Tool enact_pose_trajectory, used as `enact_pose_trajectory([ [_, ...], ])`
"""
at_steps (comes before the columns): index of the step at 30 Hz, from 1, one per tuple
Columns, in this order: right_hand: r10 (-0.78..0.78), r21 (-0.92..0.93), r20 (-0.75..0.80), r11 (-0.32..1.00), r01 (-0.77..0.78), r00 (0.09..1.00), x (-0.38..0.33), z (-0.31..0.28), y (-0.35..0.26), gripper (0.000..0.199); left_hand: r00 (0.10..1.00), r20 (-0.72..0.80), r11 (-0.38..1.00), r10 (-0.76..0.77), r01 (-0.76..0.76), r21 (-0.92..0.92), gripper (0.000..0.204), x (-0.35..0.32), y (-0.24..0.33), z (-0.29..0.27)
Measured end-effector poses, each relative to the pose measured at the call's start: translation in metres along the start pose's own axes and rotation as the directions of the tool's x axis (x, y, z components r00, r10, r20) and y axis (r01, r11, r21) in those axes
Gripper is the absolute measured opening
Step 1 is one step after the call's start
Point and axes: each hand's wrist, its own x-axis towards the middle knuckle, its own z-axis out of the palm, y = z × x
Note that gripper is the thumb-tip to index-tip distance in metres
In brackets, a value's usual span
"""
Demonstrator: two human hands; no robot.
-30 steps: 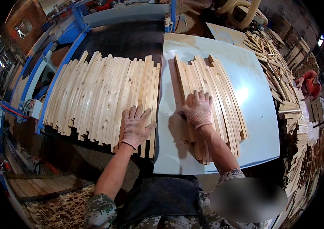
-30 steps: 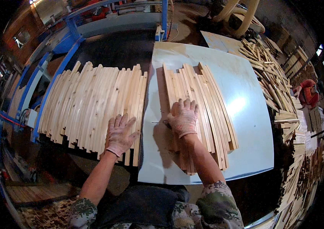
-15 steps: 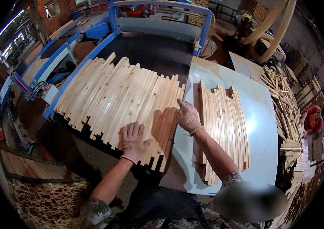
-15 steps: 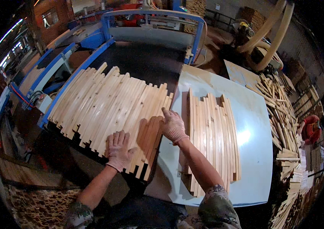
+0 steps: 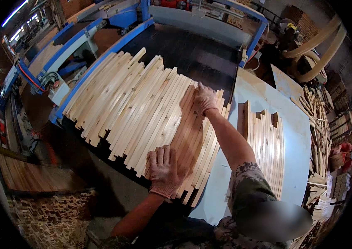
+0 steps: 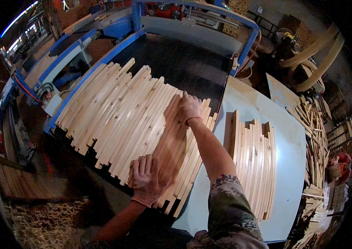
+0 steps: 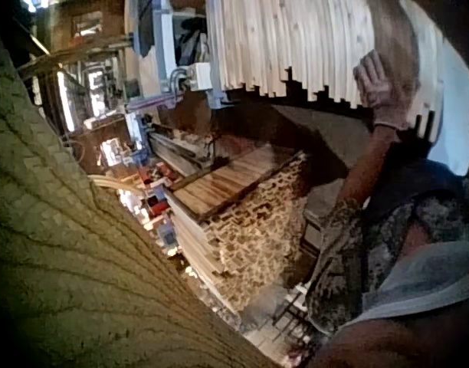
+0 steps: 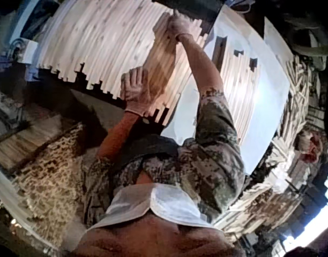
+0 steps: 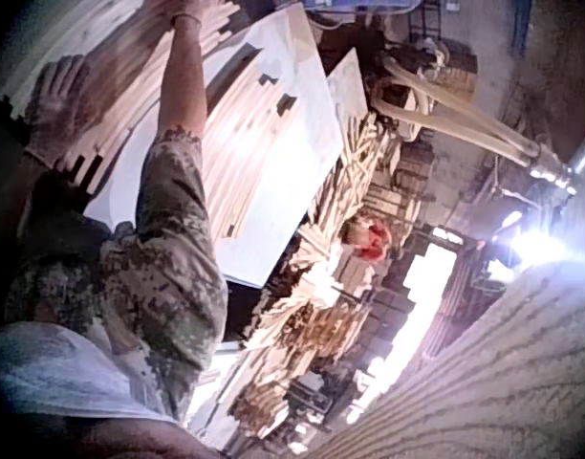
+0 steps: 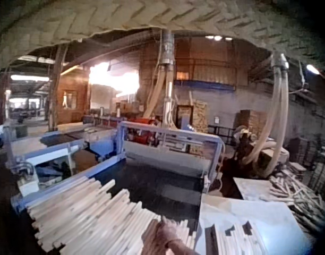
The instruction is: The person organizes wooden slats on a table, aligns them by hand, and carries bundles of slats to a conveyor belt or other workspaces.
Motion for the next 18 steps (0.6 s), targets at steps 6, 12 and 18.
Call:
enact_pose_trajectory([
  [6, 0.069, 0.064, -0.035, 0.996, -0.067, 0.997, 0.029, -0.013, -0.016, 0.031, 0.988, -0.147, 0.991, 0.055, -0.035, 0.131, 0.097, 0.012, -0.022, 0.018],
  [12, 0.186, 0.586, -0.166, 0.808, -0.055, 0.968, 0.028, -0.037, 0.013, 0.058, 0.962, -0.274, 1.000, -0.005, 0.005, -0.002, 0.076, -0.005, -0.006, 0.016],
  [18, 0.137, 0.991, -0.132, 0.026, 0.130, 0.982, -0.083, -0.139, 0.020, 0.080, 0.967, -0.012, 0.878, -0.256, 0.227, -0.421, 0.056, -0.036, 0.020, -0.011],
])
